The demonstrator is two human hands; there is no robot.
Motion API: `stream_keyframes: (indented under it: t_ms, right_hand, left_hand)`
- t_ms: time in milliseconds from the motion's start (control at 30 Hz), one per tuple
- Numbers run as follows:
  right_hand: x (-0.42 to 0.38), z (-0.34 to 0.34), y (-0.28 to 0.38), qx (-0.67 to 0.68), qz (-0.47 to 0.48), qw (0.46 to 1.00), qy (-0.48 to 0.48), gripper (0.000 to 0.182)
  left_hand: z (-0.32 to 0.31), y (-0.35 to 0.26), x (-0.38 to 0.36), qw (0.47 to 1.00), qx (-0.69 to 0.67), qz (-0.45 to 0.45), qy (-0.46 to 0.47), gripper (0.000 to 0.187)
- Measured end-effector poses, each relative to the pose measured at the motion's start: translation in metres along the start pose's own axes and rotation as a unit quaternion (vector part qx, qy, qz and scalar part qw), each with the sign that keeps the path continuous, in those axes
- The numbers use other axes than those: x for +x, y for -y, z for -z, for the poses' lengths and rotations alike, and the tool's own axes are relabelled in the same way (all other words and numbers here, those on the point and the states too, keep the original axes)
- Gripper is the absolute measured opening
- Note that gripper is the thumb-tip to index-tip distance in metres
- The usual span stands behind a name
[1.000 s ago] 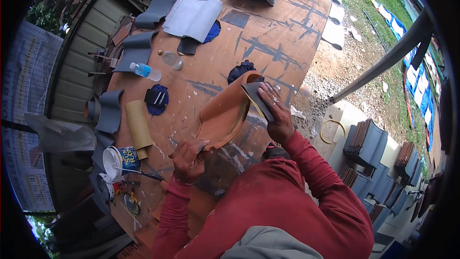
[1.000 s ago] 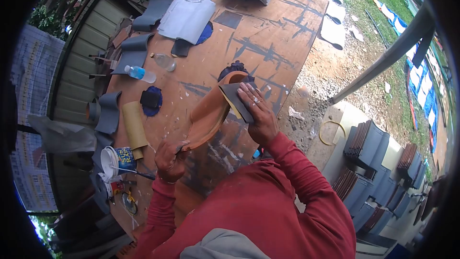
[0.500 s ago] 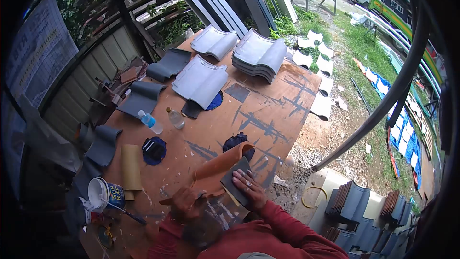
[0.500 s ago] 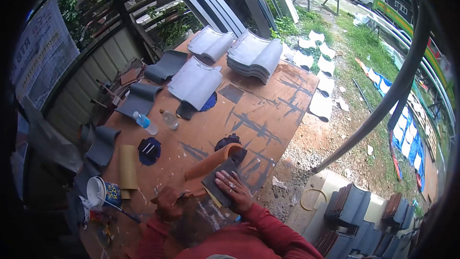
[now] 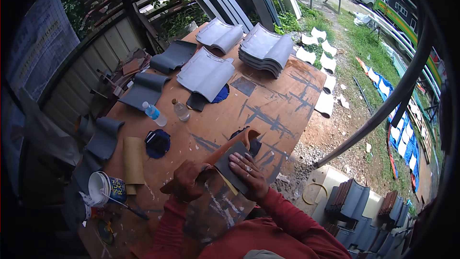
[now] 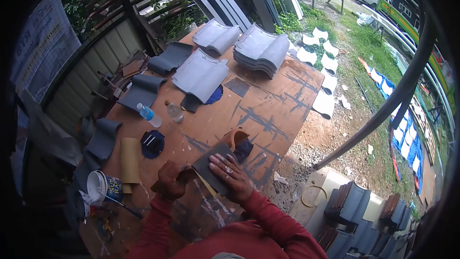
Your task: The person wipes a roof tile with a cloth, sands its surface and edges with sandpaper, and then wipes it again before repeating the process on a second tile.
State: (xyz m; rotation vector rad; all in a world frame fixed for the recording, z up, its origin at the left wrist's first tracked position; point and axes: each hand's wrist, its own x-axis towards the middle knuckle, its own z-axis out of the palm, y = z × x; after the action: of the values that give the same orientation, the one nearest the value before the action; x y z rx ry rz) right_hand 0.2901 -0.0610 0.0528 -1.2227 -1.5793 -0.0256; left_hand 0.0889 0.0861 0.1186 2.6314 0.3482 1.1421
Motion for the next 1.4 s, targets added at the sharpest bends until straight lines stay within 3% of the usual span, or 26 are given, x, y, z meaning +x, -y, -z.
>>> stream_keyframes:
  t_ms: [100,167,233,267,367,500,567,667,800,900,967,1100,1167,1267,1400]
  right_hand:
    - [-0.005,-0.002,-0.055,0.003,-0.149,0.988,-0.042,0.06]
    - [0.007,0.002,-0.031,-0.024,-0.119,0.992,-0.041,0.065]
    - [0.02,0.01,0.012,0.011,-0.02,0.999,0.049,0.068]
    - [0.018,0.01,0.003,0.018,-0.011,0.998,0.057,0.069]
    - [0.002,-0.004,-0.059,-0.033,-0.143,0.989,-0.026,0.071]
    - [0.025,-0.001,0.011,0.014,-0.081,0.996,0.033,0.076]
    - [0.021,0.0,0.0,0.025,-0.073,0.996,0.039,0.077]
    - [0.002,-0.007,-0.056,-0.031,-0.173,0.984,-0.024,0.075]
    - [0.027,-0.004,0.017,0.024,-0.075,0.997,0.024,0.067]
    - [0.018,-0.006,-0.021,-0.007,-0.092,0.996,-0.007,0.067]
    - [0.013,-0.007,-0.064,-0.047,-0.171,0.984,-0.028,0.071]
    - [0.047,0.002,-0.017,0.036,-0.087,0.995,0.01,0.074]
    - [0.047,0.006,-0.047,0.04,-0.09,0.995,0.023,0.074]
    - [0.028,-0.013,-0.115,-0.025,-0.242,0.969,-0.053,0.077]
    - [0.065,-0.005,-0.064,0.068,-0.13,0.989,-0.024,0.076]
  left_hand:
    - [-0.003,0.002,0.004,1.0,-0.012,-0.004,-0.018,0.019]
    - [-0.004,0.01,0.007,0.999,-0.02,-0.011,-0.028,0.019]
    - [-0.003,0.016,0.004,0.999,-0.021,-0.009,-0.03,0.019]
    - [-0.003,0.017,0.006,0.999,-0.024,-0.011,-0.026,0.019]
    - [-0.001,0.015,0.006,0.999,-0.032,-0.007,-0.032,0.018]
    - [0.001,0.023,0.004,0.999,-0.029,-0.011,-0.02,0.024]
    - [-0.001,0.027,0.003,0.999,-0.038,-0.012,-0.019,0.024]
    - [0.002,0.029,0.0,0.999,-0.033,-0.005,-0.002,0.025]
    - [0.006,0.028,0.014,0.999,-0.036,0.008,0.001,0.025]
    - [-0.001,0.032,0.019,0.999,-0.037,0.017,-0.002,0.021]
    - [-0.003,0.037,0.026,1.0,-0.022,0.01,-0.002,0.018]
    - [-0.007,0.05,0.041,0.999,-0.017,0.036,-0.012,0.022]
    - [-0.01,0.052,0.046,0.998,-0.031,0.052,-0.007,0.028]
    - [-0.014,0.058,0.058,0.998,-0.025,0.052,-0.01,0.036]
    - [-0.018,0.081,0.059,0.993,-0.052,0.103,-0.013,0.05]
